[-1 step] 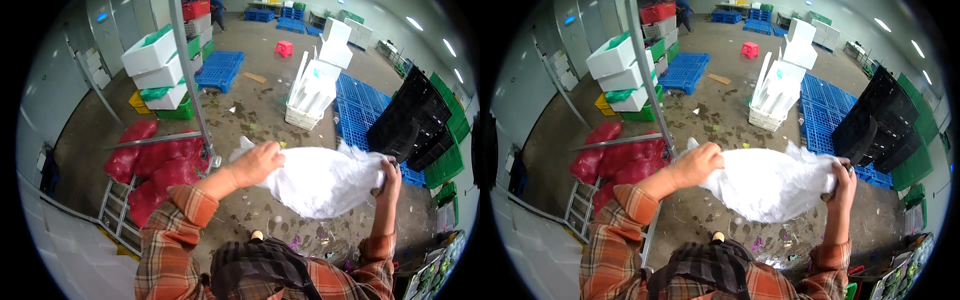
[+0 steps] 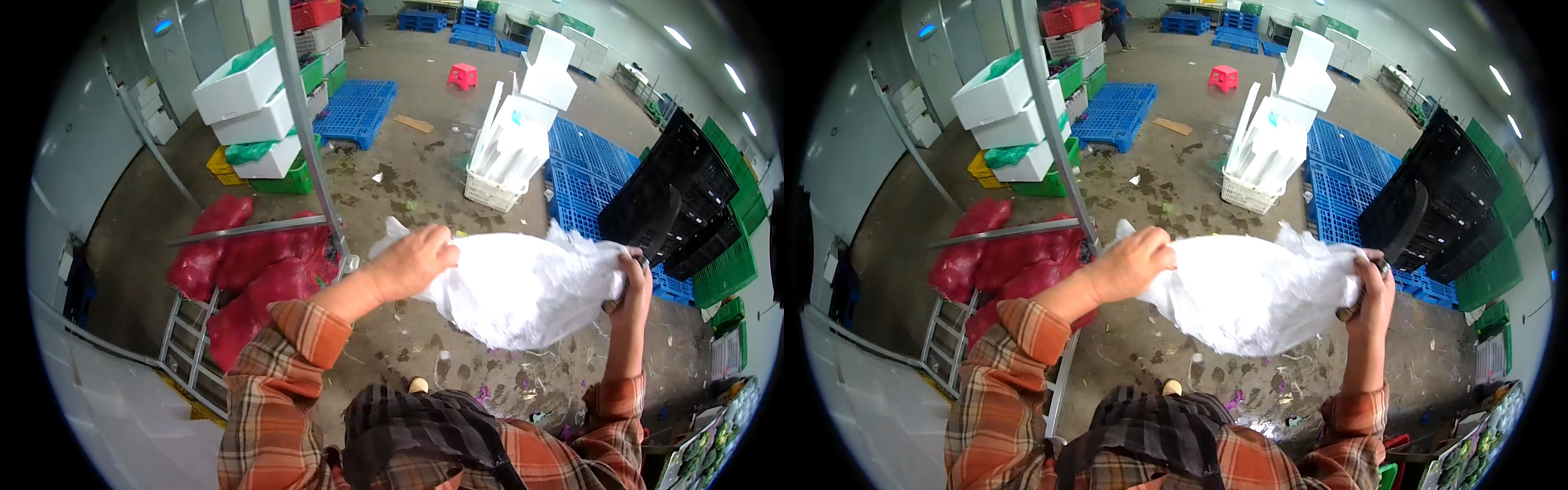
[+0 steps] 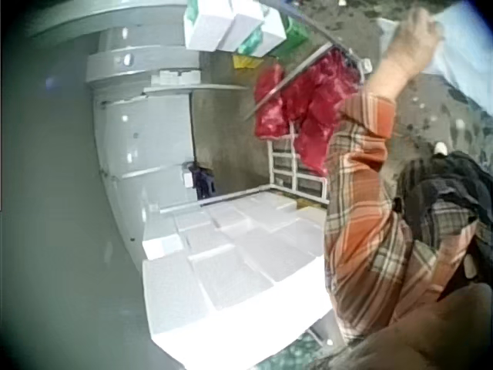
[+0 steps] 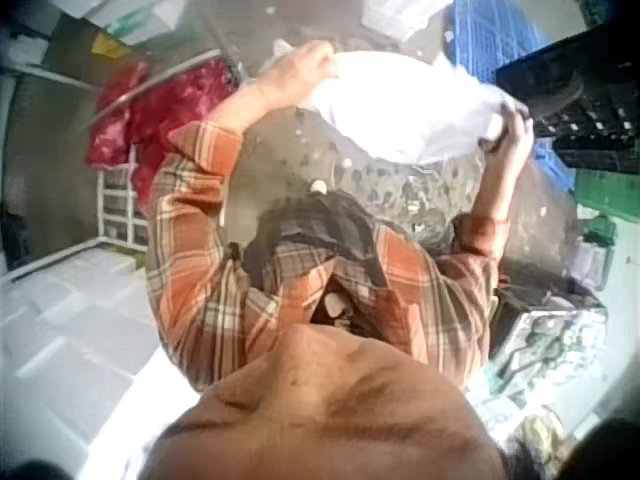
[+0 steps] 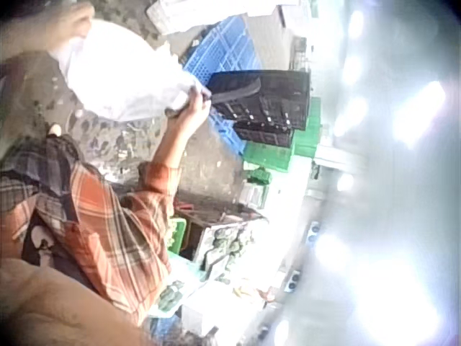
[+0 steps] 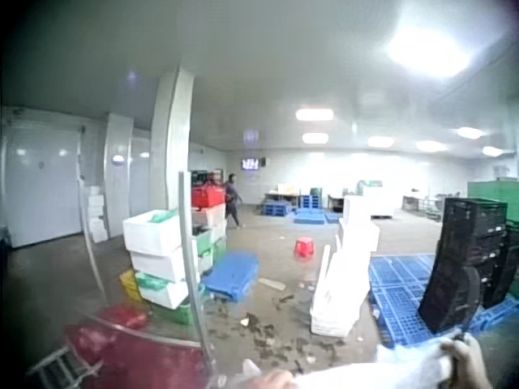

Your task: The person prepares a container with ice and then processes broccoli. They use a knife to trim the stems and cut the broccoli into smaller florets, placing the trimmed pieces into a green basket and the larger florets onto a scale and into a container.

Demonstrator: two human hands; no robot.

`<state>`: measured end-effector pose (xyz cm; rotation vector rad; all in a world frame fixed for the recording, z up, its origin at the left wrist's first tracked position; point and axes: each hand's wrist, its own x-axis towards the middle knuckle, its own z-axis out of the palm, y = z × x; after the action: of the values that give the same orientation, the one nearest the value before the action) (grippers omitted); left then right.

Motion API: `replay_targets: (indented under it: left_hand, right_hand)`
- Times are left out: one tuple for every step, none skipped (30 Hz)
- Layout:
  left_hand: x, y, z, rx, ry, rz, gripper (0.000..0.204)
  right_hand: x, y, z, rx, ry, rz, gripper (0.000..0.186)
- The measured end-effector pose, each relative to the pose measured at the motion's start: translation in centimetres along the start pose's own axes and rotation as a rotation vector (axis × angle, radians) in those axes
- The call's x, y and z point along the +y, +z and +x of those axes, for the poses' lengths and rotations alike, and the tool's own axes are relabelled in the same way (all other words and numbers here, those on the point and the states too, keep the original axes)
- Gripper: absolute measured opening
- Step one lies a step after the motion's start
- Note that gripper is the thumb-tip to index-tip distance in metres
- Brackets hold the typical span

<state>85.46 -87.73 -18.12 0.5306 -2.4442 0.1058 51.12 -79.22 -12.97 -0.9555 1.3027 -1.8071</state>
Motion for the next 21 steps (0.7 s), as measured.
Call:
replay_targets:
  left_hand:
    - [-3.1,0.3,0.6,0.007,-0.010,-0.003,0.011]
    - [-6.0,0.8,1.4,0.013,-0.022,-0.016,0.012]
    - [-8.9,1.3,2.1,0.018,-0.034,-0.030,0.012]
    - [-12.1,1.5,2.9,0.028,-0.045,-0.027,0.013]
    - [-15.4,2.2,3.8,0.051,-0.022,-0.036,0.015]
    - [-18.3,3.2,4.7,0.063,-0.013,-0.042,0.014]
    - [-20.7,4.0,5.5,0.068,0.000,-0.037,0.013]
    - [-23.6,4.1,6.4,0.075,0.021,-0.018,0.012]
    - [-26.5,4.8,7.1,0.077,0.029,0.021,0.013]
    - [-29.4,5.2,7.9,0.070,0.033,-0.008,0.012]
    - [-32.6,6.1,8.9,0.095,0.059,0.015,0.010]
    - [-35.3,6.5,10.1,0.126,0.075,0.018,0.009]
    - [-38.3,7.6,11.5,0.141,0.089,-0.001,0.009]
    - [-40.7,9.0,12.9,0.160,0.085,-0.012,0.010]
    - [-43.3,9.8,14.3,0.151,0.092,-0.028,0.013]
    - [-45.8,10.9,15.3,0.134,0.093,-0.056,0.015]
    - [-48.3,11.9,16.4,0.151,0.105,-0.074,0.016]
    - [-50.9,12.9,17.6,0.170,0.116,-0.091,0.017]
    - [-53.3,13.6,18.4,0.179,0.126,-0.107,0.018]
    - [-55.8,14.1,19.2,0.167,0.126,-0.122,0.018]
    - [-58.3,14.3,19.9,0.156,0.125,-0.135,0.019]
  right_hand:
    - [0.8,2.1,2.6,-0.003,0.015,-0.011,0.008]
    - [1.6,4.0,5.2,-0.005,0.030,-0.022,0.008]
    - [2.6,5.5,7.8,-0.012,0.038,0.010,0.008]
    - [3.4,7.4,10.6,-0.032,0.025,0.019,0.008]
    - [4.2,9.0,13.2,-0.036,0.022,0.022,0.008]
    - [5.0,10.6,15.7,-0.037,0.019,0.024,0.008]
    - [5.7,11.9,17.7,-0.017,0.016,0.015,0.009]
    - [6.2,13.8,19.7,0.000,0.002,0.020,0.009]
    - [7.0,15.1,22.0,0.011,-0.013,-0.006,0.010]
    - [7.7,16.8,23.9,-0.017,-0.013,0.015,0.009]
    - [8.1,17.9,26.1,0.008,-0.046,-0.020,0.008]
    - [8.8,19.1,28.4,0.025,-0.077,-0.052,0.007]
    - [8.9,20.6,30.5,0.063,-0.076,-0.036,0.007]
    - [9.3,21.5,32.4,0.110,-0.056,-0.032,0.008]
    - [9.8,22.2,34.8,0.113,-0.062,-0.023,0.008]
    - [10.5,23.3,36.9,0.147,-0.066,-0.031,0.007]
    - [11.2,24.4,39.0,0.157,-0.073,-0.019,0.007]
    - [11.7,25.6,41.3,0.166,-0.080,-0.007,0.007]
    - [12.3,26.8,43.4,0.171,-0.072,-0.012,0.006]
    - [12.9,28.2,45.4,0.175,-0.065,-0.018,0.006]
    - [13.5,29.7,47.5,0.176,-0.058,-0.023,0.006]
